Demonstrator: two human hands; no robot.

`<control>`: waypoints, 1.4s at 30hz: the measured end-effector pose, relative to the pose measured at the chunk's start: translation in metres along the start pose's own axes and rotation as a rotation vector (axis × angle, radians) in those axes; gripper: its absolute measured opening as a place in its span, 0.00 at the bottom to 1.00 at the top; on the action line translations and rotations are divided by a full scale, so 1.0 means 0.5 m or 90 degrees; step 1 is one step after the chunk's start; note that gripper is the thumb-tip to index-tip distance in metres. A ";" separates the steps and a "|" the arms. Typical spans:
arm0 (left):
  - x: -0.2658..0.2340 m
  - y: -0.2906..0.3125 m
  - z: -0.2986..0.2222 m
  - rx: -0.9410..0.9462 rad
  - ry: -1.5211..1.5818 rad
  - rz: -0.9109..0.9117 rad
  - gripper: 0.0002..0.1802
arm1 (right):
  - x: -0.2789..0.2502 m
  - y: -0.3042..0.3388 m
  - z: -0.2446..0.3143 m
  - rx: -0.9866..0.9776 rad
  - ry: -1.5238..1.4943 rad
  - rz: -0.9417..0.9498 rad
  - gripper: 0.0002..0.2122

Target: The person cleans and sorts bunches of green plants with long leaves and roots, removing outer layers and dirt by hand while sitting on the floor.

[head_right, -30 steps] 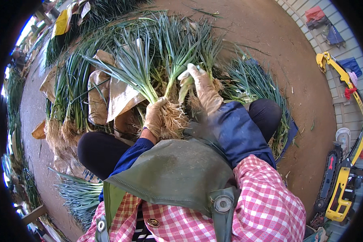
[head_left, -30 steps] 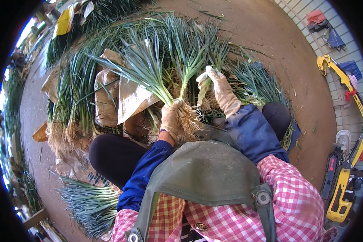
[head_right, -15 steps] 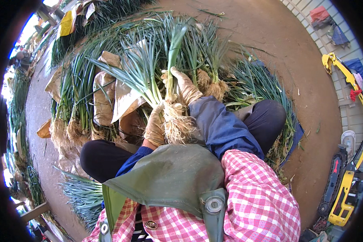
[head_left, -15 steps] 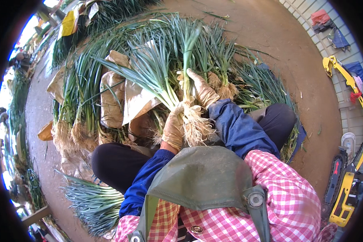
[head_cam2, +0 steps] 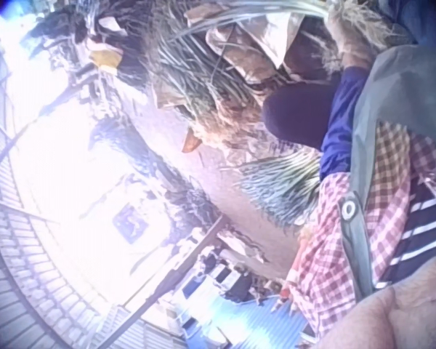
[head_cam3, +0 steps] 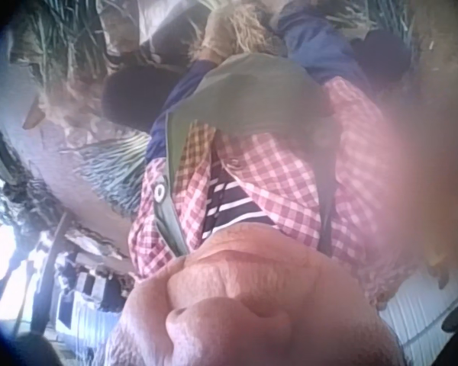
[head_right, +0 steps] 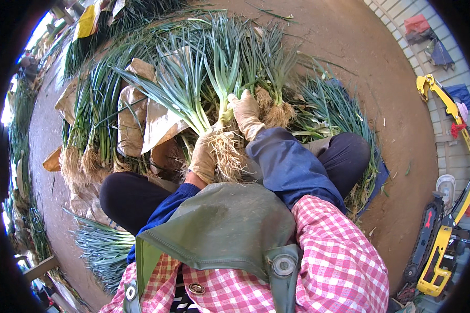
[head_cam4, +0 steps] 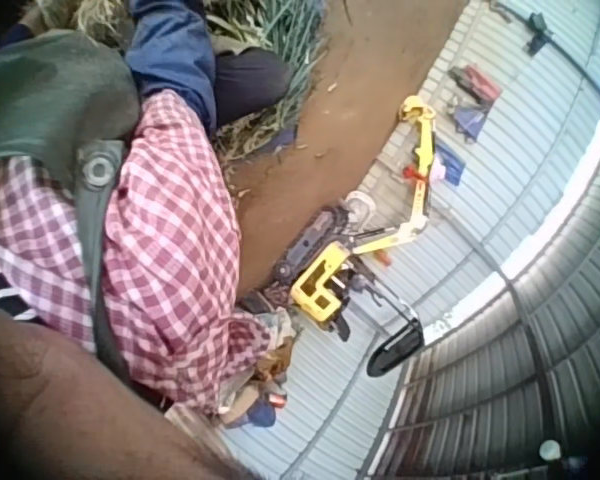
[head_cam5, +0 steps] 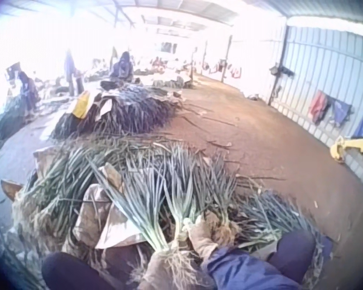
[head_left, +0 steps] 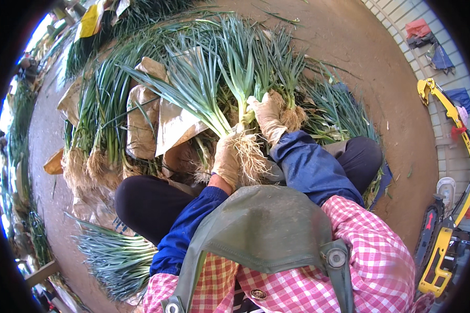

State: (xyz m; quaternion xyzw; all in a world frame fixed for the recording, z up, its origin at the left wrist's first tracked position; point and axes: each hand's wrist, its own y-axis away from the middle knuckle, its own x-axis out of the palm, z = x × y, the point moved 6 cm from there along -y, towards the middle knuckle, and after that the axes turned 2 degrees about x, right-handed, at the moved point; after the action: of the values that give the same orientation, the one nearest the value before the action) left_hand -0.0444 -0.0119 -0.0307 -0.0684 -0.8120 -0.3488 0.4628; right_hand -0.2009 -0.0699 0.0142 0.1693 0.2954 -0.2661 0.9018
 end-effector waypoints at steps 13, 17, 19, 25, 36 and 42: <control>0.058 0.020 0.004 0.086 -0.105 -0.024 0.12 | -0.030 0.133 0.012 0.153 -0.659 0.380 0.14; -0.009 -0.002 -0.017 0.189 -0.204 -0.059 0.15 | -0.063 0.225 0.111 0.200 -0.703 0.472 0.12; -0.005 0.022 -0.016 0.112 -0.126 -0.108 0.20 | -0.141 0.256 0.155 0.087 -0.594 0.488 0.10; 0.014 0.023 -0.016 0.082 -0.093 -0.030 0.19 | -0.568 0.077 0.072 -0.033 -0.200 0.259 0.13; -0.007 -0.013 -0.002 0.140 -0.197 -0.028 0.13 | -0.337 -0.093 -0.039 -0.067 -0.138 0.403 0.12; -0.028 0.014 -0.028 0.105 -0.155 -0.039 0.09 | 0.059 0.095 -0.028 0.138 0.009 0.658 0.13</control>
State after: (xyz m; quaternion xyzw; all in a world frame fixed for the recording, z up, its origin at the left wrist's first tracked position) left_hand -0.0237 -0.0125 -0.0341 -0.0473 -0.8896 -0.2839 0.3545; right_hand -0.1594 -0.0363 -0.0077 0.3869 0.1500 0.1857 0.8907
